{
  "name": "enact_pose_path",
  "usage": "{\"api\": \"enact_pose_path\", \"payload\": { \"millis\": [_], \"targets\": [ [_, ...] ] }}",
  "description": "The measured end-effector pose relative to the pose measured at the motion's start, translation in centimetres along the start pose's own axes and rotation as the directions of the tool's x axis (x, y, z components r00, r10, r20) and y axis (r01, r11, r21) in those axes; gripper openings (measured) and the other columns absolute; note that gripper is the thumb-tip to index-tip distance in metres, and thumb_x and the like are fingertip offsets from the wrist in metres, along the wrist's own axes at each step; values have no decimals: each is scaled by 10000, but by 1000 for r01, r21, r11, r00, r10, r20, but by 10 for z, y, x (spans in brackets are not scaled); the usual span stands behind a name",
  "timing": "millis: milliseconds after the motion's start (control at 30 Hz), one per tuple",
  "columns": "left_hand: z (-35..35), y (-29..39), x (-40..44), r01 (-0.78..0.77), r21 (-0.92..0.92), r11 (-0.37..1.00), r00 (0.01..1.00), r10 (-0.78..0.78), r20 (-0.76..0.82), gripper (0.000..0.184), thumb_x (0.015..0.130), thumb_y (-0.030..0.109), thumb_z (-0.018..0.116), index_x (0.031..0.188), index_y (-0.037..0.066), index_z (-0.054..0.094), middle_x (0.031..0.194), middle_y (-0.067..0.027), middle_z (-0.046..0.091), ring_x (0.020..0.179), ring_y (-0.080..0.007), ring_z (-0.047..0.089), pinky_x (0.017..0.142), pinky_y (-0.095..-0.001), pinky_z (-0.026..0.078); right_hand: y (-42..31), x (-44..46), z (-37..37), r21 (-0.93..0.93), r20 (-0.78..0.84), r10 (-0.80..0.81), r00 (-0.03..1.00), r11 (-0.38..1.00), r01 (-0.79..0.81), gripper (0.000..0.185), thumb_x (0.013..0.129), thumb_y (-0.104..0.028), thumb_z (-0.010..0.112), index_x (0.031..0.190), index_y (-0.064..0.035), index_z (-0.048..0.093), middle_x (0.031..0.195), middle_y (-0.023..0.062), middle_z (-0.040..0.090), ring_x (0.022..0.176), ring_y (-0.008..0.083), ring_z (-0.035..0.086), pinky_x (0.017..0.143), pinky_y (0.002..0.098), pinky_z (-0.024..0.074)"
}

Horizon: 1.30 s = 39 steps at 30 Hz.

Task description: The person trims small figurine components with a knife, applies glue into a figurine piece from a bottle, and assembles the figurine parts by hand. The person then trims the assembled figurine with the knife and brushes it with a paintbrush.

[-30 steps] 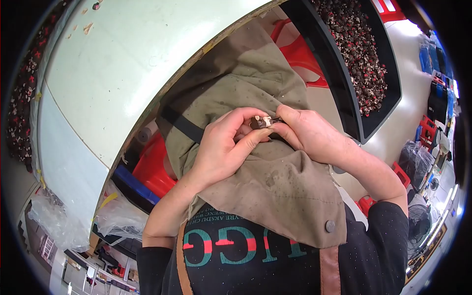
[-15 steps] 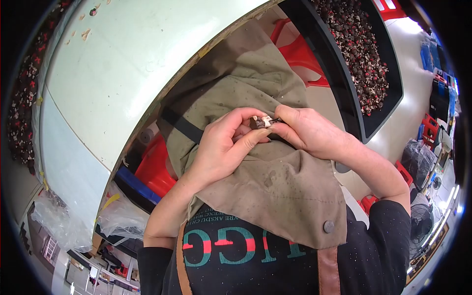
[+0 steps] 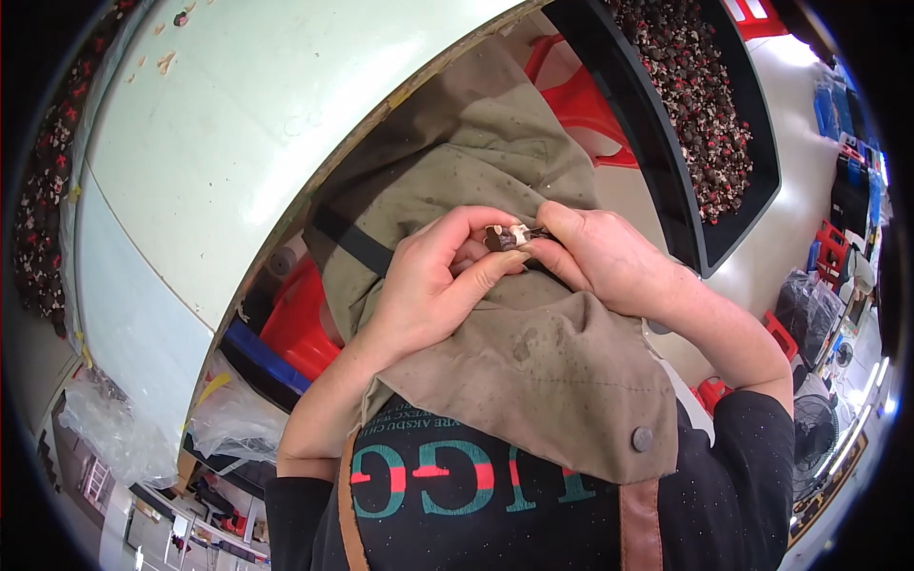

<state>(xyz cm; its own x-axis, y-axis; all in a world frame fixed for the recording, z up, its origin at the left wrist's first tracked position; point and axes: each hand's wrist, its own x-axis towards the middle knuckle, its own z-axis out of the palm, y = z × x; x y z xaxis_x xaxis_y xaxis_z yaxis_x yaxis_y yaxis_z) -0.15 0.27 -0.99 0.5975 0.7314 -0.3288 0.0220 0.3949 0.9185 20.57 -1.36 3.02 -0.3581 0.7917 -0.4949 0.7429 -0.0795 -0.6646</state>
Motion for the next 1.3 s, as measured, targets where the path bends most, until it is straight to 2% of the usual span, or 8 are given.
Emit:
{"api": "enact_pose_path", "payload": {
  "millis": [167, 267, 367, 467, 567, 867, 1000, 1300],
  "targets": [
    [-1, 0, 1, 5, 5, 1000, 1000, -5, 6, 249, 878, 98, 661, 1092, 12, 567, 866, -35, 677, 686, -55, 620, 616, -203, 469, 3, 3, -6, 55, 75, -25, 997, 998, 21, 362, 959, -348, 497, 872, 1, 533, 741, 217, 597, 750, 408, 589, 624, 464, 463],
    [-1, 0, 1, -23, 57, 998, 1000, 22, 13, 244, 879, 95, 659, 1089, 12, 567, 868, -35, 678, 688, -53, 618, 616, -203, 468, 4, 6, -13, 274, 216, -52, 975, 962, -9, 388, 985, -361, 457, 892, 5, 544, 717, 181, 586, 684, 367, 582, 598, 426, 461],
    [-5, 15, -1, 136, 91, 987, 984, -145, 102, 293, 915, 38, 601, 1191, -13, 514, 1020, -66, 625, 902, -128, 644, 810, -234, 519, 16, 6, -9, 453, 221, -133, 966, 891, 19, 412, 1004, -375, 423, 876, -6, 554, 671, 81, 546, 603, 220, 536, 556, 335, 442],
    [1, 3, -2, 46, -127, 991, 999, -45, 13, 262, 897, 66, 631, 1137, 14, 540, 882, -34, 671, 786, -66, 650, 671, -199, 479, 14, 3, -27, 635, 435, 11, 900, 706, -315, 377, 1005, -368, 434, 875, -32, 545, 696, -9, 499, 614, 92, 479, 543, 260, 415],
    [0, 6, -3, 75, -171, 982, 997, -72, 21, 271, 912, 40, 602, 1169, 12, 518, 950, -45, 659, 865, -87, 656, 728, -201, 482, 19, -1, -27, 727, 212, 95, 973, 650, -222, 307, 997, -338, 466, 891, -59, 541, 717, -39, 475, 630, 40, 446, 536, 217, 392],
    [0, 17, -3, 163, -334, 928, 987, -155, 52, 283, 935, 38, 565, 1205, -7, 492, 1078, -69, 602, 956, -133, 640, 815, -229, 500, -3, -2, -10, 510, -179, 38, 983, 858, 60, 246, 966, -209, 497, 1065, 11, 543, 885, 107, 566, 827, 197, 560, 744, 318, 449],
    [-5, 18, -3, 171, -416, 893, 985, -164, 52, 285, 944, 47, 554, 1216, -12, 487, 1077, -67, 585, 952, -136, 636, 843, -239, 513, -8, -8, -14, 191, -249, -53, 967, 976, 103, 253, 962, -145, 470, 1161, -33, 578, 948, 143, 563, 853, 272, 547, 774, 356, 449],
    [-3, 16, -3, 145, -409, 901, 989, -144, 34, 291, 933, 39, 564, 1208, -18, 486, 1083, -81, 598, 948, -145, 640, 844, -246, 517, -11, -10, -1, 202, -352, -107, 930, 961, 187, 251, 890, -83, 563, 1132, -41, 613, 977, 110, 646, 893, 287, 583, 787, 376, 469]
  ]
}}
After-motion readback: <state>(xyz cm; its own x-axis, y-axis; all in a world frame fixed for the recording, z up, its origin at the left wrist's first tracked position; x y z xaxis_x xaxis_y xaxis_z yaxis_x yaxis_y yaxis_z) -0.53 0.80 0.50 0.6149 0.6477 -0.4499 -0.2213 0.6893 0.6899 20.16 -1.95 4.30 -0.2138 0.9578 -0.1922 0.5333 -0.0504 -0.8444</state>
